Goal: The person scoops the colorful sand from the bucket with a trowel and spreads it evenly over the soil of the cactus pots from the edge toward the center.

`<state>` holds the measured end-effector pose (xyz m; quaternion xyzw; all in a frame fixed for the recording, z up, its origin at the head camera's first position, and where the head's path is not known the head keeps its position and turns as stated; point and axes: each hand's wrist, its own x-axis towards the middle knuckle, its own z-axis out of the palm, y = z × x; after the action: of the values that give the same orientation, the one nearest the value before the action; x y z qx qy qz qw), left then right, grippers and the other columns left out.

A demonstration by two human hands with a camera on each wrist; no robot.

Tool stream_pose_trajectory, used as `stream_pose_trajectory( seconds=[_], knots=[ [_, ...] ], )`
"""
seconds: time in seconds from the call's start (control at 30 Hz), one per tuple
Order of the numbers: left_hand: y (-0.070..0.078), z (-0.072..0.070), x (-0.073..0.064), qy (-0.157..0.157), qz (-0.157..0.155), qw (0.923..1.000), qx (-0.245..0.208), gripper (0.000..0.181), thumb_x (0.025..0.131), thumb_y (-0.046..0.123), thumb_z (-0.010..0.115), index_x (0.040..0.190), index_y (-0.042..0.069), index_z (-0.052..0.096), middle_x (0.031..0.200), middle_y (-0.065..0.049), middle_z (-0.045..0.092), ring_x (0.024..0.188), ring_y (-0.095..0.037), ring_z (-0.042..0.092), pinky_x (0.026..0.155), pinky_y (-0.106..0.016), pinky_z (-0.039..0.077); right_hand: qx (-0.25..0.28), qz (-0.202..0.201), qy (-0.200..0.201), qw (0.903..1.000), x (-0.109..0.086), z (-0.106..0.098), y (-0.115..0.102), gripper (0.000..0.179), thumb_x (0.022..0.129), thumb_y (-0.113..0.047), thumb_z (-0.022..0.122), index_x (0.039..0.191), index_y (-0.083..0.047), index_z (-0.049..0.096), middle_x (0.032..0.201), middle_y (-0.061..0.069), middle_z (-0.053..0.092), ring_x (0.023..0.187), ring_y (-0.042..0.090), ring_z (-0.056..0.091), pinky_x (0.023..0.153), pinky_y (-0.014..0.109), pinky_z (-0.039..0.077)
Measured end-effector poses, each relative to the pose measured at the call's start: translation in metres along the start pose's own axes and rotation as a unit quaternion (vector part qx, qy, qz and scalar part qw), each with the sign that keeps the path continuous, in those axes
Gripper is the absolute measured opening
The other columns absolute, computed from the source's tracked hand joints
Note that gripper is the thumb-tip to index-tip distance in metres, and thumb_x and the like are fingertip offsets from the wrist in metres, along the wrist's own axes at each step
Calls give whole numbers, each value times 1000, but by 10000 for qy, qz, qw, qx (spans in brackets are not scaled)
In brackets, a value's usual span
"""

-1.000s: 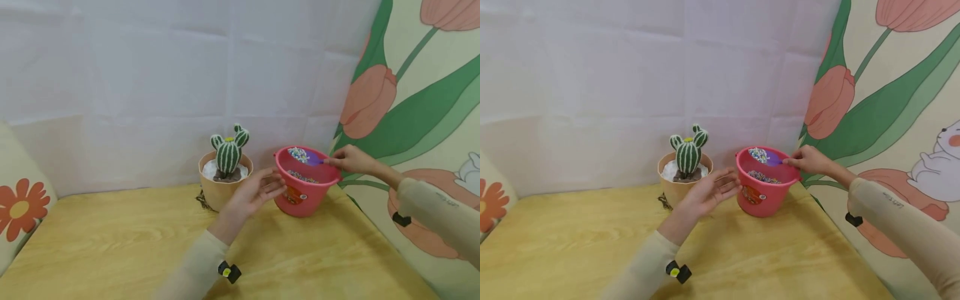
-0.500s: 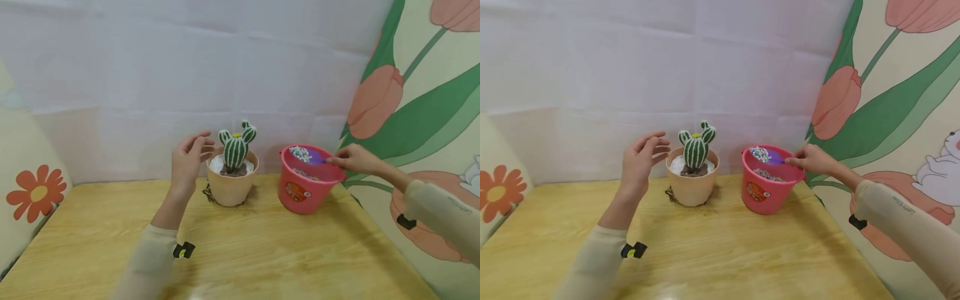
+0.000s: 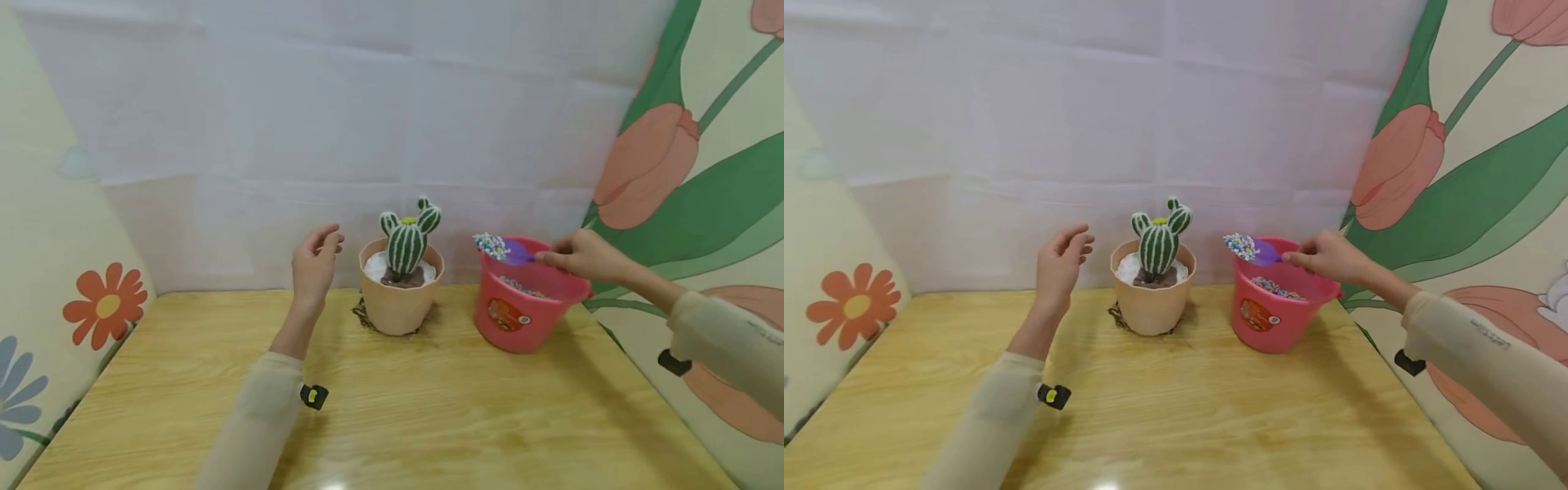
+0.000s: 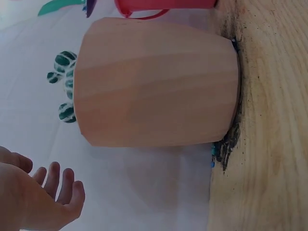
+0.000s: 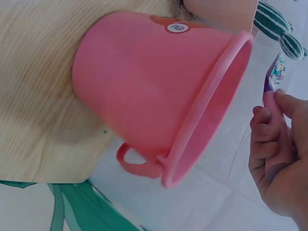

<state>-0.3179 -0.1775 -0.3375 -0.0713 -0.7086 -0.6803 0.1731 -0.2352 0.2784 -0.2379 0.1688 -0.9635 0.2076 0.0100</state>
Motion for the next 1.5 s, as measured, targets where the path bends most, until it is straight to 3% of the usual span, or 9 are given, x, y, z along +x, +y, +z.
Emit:
stream_pose_trajectory(
  seconds=[0.13, 0.27, 0.4, 0.5, 0.77, 1.0, 1.2, 1.5],
  knots=[
    [-9, 0, 1, -495, -541, 9965, 398, 55, 102, 37, 57, 151, 16, 49, 136, -11, 58, 124, -30, 54, 102, -50, 46, -23, -50, 6, 10000, 10, 3, -9, 50, 103, -38, 63, 62, -8, 55, 52, -3, 41, 44, 10, 34, 45, 26, 32],
    [-15, 2, 0, -1295, -969, 9846, 657, 72, 101, 51, 55, 161, 21, 30, 151, -13, 44, 137, -35, 42, 109, -56, 38, -100, -147, -31, 9998, 22, 9, -15, 49, 103, -36, 63, 62, -10, 57, 53, -2, 44, 45, 8, 33, 44, 24, 31],
    [-19, 7, -4, -1956, -1156, 9722, 569, 79, 101, 59, 52, 164, 22, 21, 160, -11, 32, 144, -36, 33, 113, -58, 31, -78, -61, -49, 9999, 31, 17, -21, 48, 102, -36, 63, 61, -13, 59, 53, 0, 48, 46, 8, 33, 43, 23, 30],
    [-20, 12, -6, -2219, -1232, 9666, 356, 75, 103, 55, 49, 164, 22, 21, 164, -10, 26, 146, -35, 30, 112, -59, 33, -29, -12, -46, 10000, 37, 23, -25, 48, 102, -35, 64, 60, -12, 59, 53, 1, 48, 46, 9, 34, 43, 23, 31],
    [-22, 19, -7, -2223, -1358, 9654, -71, 61, 109, 38, 45, 163, 20, 24, 165, -10, 24, 146, -37, 30, 107, -67, 36, 32, 205, -109, 9997, 53, 34, -32, 48, 102, -37, 63, 64, -9, 61, 56, 6, 52, 46, 10, 39, 42, 22, 35],
    [-23, 20, -7, -2141, -1371, 9668, -253, 58, 109, 30, 45, 163, 16, 26, 164, -12, 26, 144, -39, 31, 103, -68, 40, 66, 228, -230, 9995, 73, 45, -41, 32, 102, -34, 64, 91, -7, 79, 60, 4, 57, 49, 12, 44, 43, 23, 36],
    [-25, 20, -9, -2116, -1397, 9668, -302, 58, 109, 29, 45, 162, 15, 27, 164, -12, 26, 144, -38, 32, 102, -68, 40, -342, 79, 3, 9994, 85, 54, -49, 37, 100, -33, 67, 72, -9, 73, 63, 6, 63, 51, 13, 49, 47, 28, 41],
    [-21, 20, -9, -2007, -1325, 9701, -317, 56, 109, 28, 45, 161, 16, 31, 163, -11, 29, 144, -38, 32, 101, -69, 40, -660, 84, 192, 9976, 93, 60, -59, 37, 99, -33, 69, 72, -8, 73, 61, 2, 62, 50, 16, 51, 47, 30, 43]
  ],
)
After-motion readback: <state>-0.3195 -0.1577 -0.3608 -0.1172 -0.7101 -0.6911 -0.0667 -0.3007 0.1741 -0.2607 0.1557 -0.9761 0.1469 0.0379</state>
